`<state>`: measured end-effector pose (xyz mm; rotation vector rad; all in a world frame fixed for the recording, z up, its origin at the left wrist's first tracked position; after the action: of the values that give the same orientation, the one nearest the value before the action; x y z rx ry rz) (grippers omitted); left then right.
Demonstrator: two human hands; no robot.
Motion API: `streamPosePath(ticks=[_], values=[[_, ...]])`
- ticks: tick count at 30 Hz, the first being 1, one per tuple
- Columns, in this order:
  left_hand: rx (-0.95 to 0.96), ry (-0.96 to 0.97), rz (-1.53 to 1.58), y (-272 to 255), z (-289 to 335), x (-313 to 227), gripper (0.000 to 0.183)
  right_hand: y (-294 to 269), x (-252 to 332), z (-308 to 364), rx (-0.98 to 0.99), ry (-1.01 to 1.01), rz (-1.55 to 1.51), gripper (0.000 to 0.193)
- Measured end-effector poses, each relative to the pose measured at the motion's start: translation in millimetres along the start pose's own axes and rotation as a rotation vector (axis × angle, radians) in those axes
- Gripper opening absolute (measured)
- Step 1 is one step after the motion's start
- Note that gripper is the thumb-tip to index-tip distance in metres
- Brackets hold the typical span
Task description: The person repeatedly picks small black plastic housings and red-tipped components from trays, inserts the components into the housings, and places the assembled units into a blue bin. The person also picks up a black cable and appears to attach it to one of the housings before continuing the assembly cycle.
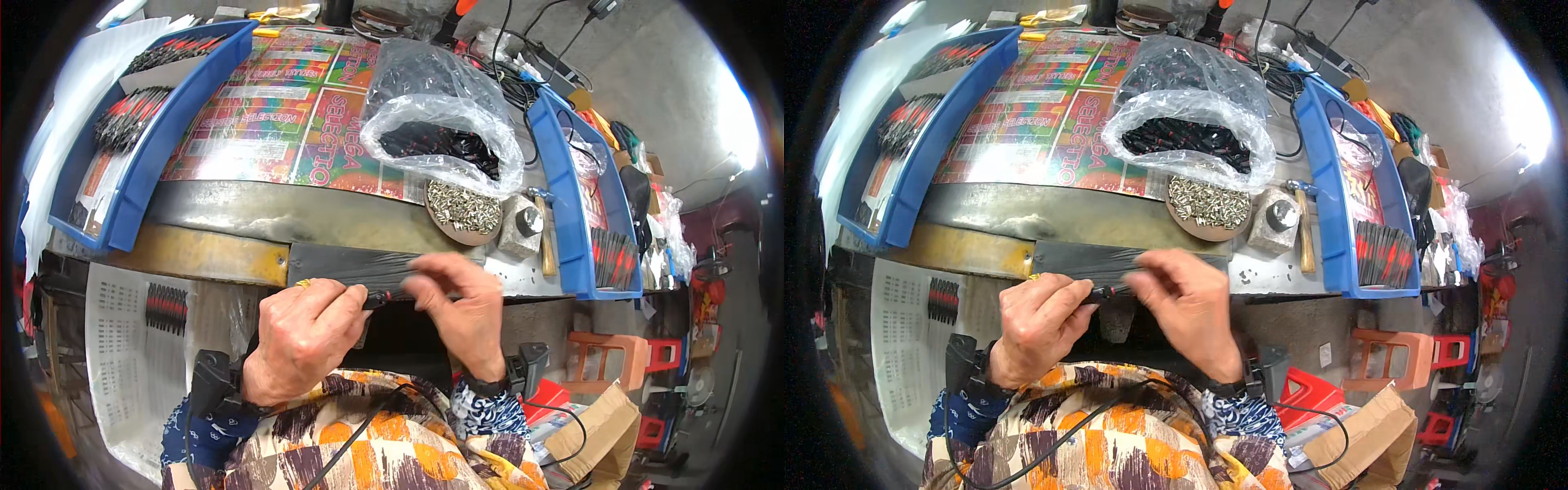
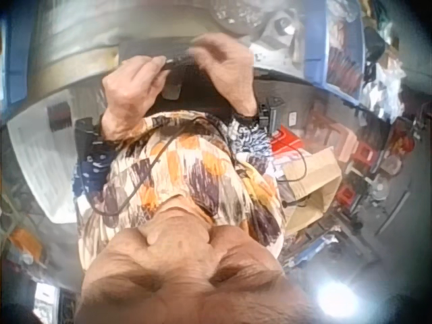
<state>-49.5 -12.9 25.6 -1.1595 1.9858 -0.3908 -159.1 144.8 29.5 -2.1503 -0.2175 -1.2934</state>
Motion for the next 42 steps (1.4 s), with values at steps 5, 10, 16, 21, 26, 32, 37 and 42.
streamPosePath(ticks=[5, 10, 16, 21, 26, 32, 37, 42], values=[[0.009, -0.051, -0.033, -3, -2, 6, 0.029, -30, -12, -21, -0.181, -0.242, 0.645, 0.018], [0.037, -0.085, -0.045, -4, 1, 11, 0.028, -28, -23, -24, -0.160, -0.285, 0.824, 0.024], [0.056, -0.093, -0.044, -3, 1, 15, 0.027, -24, -28, -25, -0.143, -0.270, 0.849, 0.026], [0.062, -0.085, -0.033, -4, -1, 14, 0.027, -26, -28, -28, -0.118, -0.243, 0.815, 0.022], [0.064, -0.064, -0.025, -7, 0, 13, 0.027, -31, -32, -33, -0.083, -0.154, 0.674, 0.014], [0.092, -0.121, 0.018, -10, 4, 12, 0.024, -34, -35, -34, -0.071, -0.076, 0.575, 0.009], [0.093, -0.131, 0.024, -11, 6, 12, 0.025, -28, -20, -29, -0.086, -0.058, 0.534, 0.010], [0.174, -0.230, 0.083, -14, 8, 9, 0.024, -4, 12, -5, 0.046, -0.145, 0.178, 0.012]])
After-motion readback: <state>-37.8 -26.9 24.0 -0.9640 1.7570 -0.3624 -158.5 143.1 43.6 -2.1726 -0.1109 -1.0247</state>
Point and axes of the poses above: each hand's wrist, its own z-axis away from the middle knuckle, its own y-axis out of the palm, x = y × z, the point moved 3 cm from there along -z, towards the middle knuckle, and after that the axes turned 4 degrees about -y, right-handed, at the moved point
